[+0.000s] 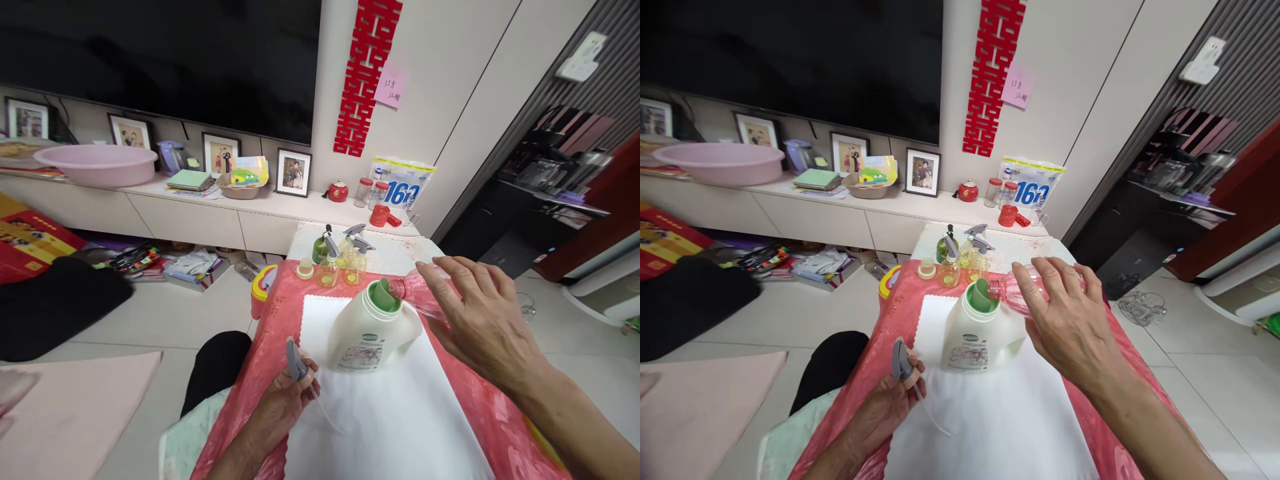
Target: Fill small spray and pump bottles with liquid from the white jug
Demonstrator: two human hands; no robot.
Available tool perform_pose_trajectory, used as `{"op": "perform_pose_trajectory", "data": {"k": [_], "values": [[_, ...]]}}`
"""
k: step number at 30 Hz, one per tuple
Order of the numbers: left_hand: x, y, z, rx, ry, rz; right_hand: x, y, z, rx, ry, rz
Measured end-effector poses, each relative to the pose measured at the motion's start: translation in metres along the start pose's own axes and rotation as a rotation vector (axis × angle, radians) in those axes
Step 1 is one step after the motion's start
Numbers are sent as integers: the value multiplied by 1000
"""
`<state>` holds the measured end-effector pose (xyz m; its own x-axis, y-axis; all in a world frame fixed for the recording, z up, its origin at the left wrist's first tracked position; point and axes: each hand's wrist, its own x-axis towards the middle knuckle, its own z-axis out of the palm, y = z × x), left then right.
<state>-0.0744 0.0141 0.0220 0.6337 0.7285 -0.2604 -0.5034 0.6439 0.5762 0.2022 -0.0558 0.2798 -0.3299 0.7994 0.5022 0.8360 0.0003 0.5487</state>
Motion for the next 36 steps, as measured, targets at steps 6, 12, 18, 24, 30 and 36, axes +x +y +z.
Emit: {"op": "perform_pose_trajectory", "data": {"k": [6, 12, 18, 24, 30, 36], "values": [[0, 2, 4, 7, 30, -11, 8, 1, -3, -73, -21, -70], [0, 3, 6, -5, 43, -19, 13, 4, -8, -111, -45, -148], [-1, 3, 5, -4, 24, -13, 20, 6, -15, -158, -48, -220], [-2, 5, 8, -5, 11, -6, 28, 3, -21, -176, -13, -266], [-1, 3, 7, -15, 17, -3, 31, 2, -27, -236, 15, -316], [-1, 4, 7, -15, 19, -8, 34, 1, -29, -268, 35, -342]]}}
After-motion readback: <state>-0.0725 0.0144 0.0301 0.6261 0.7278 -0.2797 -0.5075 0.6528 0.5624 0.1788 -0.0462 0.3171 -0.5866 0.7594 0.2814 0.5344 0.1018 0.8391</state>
